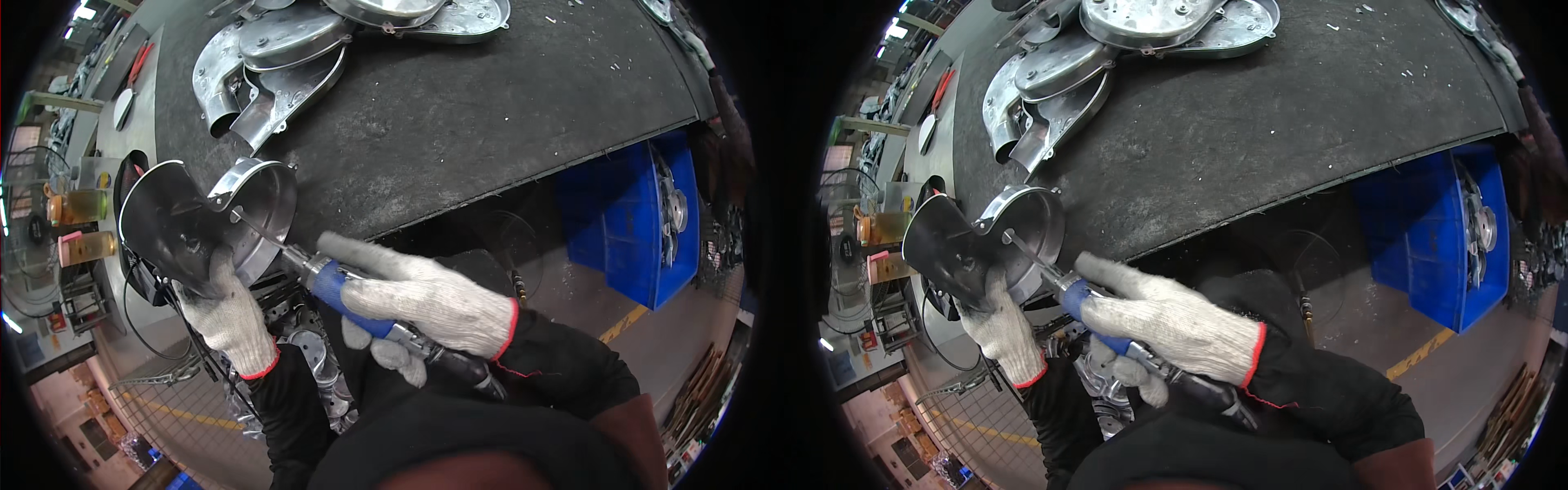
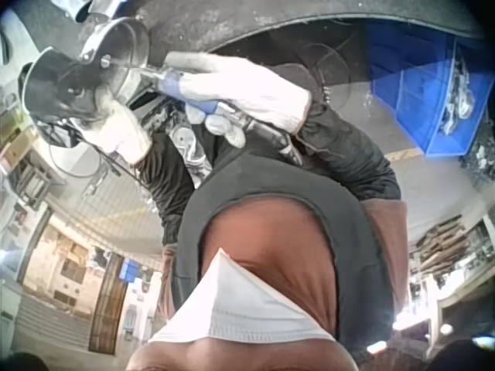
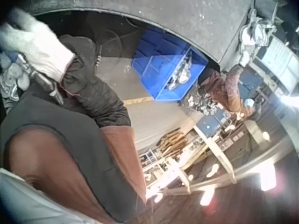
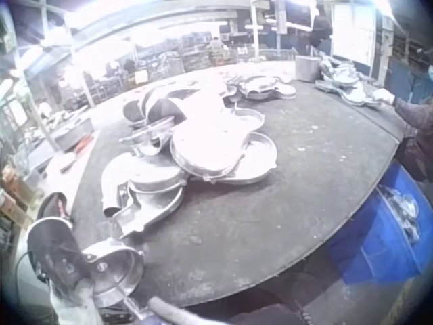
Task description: The person smooths the edges and surfaces of aluminum blower housings with a hand file at a fabrication station.
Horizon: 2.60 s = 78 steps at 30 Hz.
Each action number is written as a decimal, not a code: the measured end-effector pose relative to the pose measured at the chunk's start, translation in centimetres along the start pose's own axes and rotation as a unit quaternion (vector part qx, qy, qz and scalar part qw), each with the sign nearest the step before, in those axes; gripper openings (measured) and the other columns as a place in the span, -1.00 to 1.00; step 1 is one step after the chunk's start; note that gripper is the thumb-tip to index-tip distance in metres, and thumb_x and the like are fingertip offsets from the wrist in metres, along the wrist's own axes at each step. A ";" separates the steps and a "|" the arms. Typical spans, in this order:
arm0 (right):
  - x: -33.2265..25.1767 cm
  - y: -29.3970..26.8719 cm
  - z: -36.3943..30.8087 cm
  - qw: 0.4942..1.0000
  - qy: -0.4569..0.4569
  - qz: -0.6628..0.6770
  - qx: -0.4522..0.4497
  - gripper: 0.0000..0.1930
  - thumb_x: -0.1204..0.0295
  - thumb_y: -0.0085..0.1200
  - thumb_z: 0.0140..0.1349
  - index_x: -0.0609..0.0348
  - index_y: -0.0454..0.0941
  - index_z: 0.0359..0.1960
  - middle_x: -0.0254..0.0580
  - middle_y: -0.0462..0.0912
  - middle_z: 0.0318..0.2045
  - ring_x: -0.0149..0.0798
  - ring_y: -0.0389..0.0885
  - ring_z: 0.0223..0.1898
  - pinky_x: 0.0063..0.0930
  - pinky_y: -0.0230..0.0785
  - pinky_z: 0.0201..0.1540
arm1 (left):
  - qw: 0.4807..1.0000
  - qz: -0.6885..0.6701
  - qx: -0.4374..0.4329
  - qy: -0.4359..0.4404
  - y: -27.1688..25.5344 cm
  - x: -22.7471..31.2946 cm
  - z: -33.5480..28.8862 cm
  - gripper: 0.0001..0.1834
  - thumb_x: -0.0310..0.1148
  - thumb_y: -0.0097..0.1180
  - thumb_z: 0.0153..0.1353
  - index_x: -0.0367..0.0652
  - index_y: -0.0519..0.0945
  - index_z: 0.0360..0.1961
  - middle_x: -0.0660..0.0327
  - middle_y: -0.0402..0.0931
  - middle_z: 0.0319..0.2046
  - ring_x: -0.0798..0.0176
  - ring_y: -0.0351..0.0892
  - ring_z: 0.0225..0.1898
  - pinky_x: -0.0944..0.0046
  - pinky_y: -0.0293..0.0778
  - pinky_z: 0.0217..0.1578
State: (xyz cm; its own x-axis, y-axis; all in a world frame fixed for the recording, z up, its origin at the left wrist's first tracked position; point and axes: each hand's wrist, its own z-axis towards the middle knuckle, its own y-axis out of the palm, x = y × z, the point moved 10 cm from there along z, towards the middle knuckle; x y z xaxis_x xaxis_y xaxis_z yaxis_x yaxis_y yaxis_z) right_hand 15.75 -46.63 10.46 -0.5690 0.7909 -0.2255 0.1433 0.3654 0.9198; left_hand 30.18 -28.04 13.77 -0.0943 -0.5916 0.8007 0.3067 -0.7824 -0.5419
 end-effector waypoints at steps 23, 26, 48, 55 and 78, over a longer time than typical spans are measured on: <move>-2.5 -1.8 0.8 0.947 0.116 -0.292 0.069 -0.22 0.10 -0.07 0.52 -0.24 -0.20 0.65 -0.27 0.54 -0.49 -0.45 0.55 -0.66 -0.56 0.51 -0.68 | 0.998 0.036 0.039 0.023 -0.7 0.3 -0.5 -0.42 -0.25 0.40 0.21 -0.40 0.54 0.14 0.06 0.68 -0.08 0.20 0.70 -0.18 0.32 0.60 -0.20; -1.1 -1.1 1.0 0.988 0.081 -0.133 -0.012 -0.23 0.12 -0.11 0.53 -0.23 -0.22 0.65 -0.28 0.51 -0.49 -0.48 0.53 -0.66 -0.59 0.50 -0.69 | 0.994 0.079 0.070 0.015 -1.3 -0.4 -0.5 -0.41 -0.24 0.42 0.18 -0.40 0.55 0.13 0.05 0.68 -0.06 0.18 0.70 -0.14 0.31 0.61 -0.14; -3.2 -2.4 -0.3 0.863 0.175 -0.456 0.126 -0.25 0.07 -0.08 0.54 -0.30 -0.14 0.65 -0.23 0.57 -0.49 -0.35 0.64 -0.59 -0.49 0.54 -0.64 | 0.979 0.053 0.131 0.144 -2.1 1.0 -2.0 -0.47 -0.29 0.52 0.14 -0.41 0.61 0.04 0.06 0.73 -0.10 0.20 0.75 -0.19 0.35 0.65 -0.24; 2.7 -1.1 0.8 0.993 0.034 0.077 -0.082 -0.25 0.06 -0.10 0.58 -0.28 -0.21 0.65 -0.16 0.60 -0.39 -0.46 0.51 -0.69 -0.58 0.45 -0.70 | 0.991 0.073 0.102 0.056 -1.1 0.4 -2.2 -0.54 -0.35 0.47 0.17 -0.38 0.63 0.02 0.07 0.74 -0.13 0.21 0.74 -0.19 0.28 0.63 -0.17; -2.5 -4.0 -13.8 0.749 -0.037 -0.618 0.235 0.15 0.04 0.40 0.18 0.16 -0.14 0.63 0.18 0.14 0.56 0.05 0.27 0.52 -0.32 0.11 0.52 | 0.974 -0.105 -0.196 -0.031 5.3 2.5 2.3 -0.72 -0.51 0.38 0.21 -0.26 0.63 -0.06 0.07 0.69 -0.01 0.21 0.67 -0.02 0.26 0.55 0.07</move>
State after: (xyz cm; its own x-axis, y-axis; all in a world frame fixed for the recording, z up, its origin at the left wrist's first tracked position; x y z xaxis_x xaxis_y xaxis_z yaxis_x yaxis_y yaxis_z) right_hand 5.41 -56.83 11.81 -0.4583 -0.2766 -0.8446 -0.1775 0.9597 -0.2180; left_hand 33.80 -33.23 13.45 -0.0545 -0.4063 0.9121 -0.0999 -0.9067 -0.4098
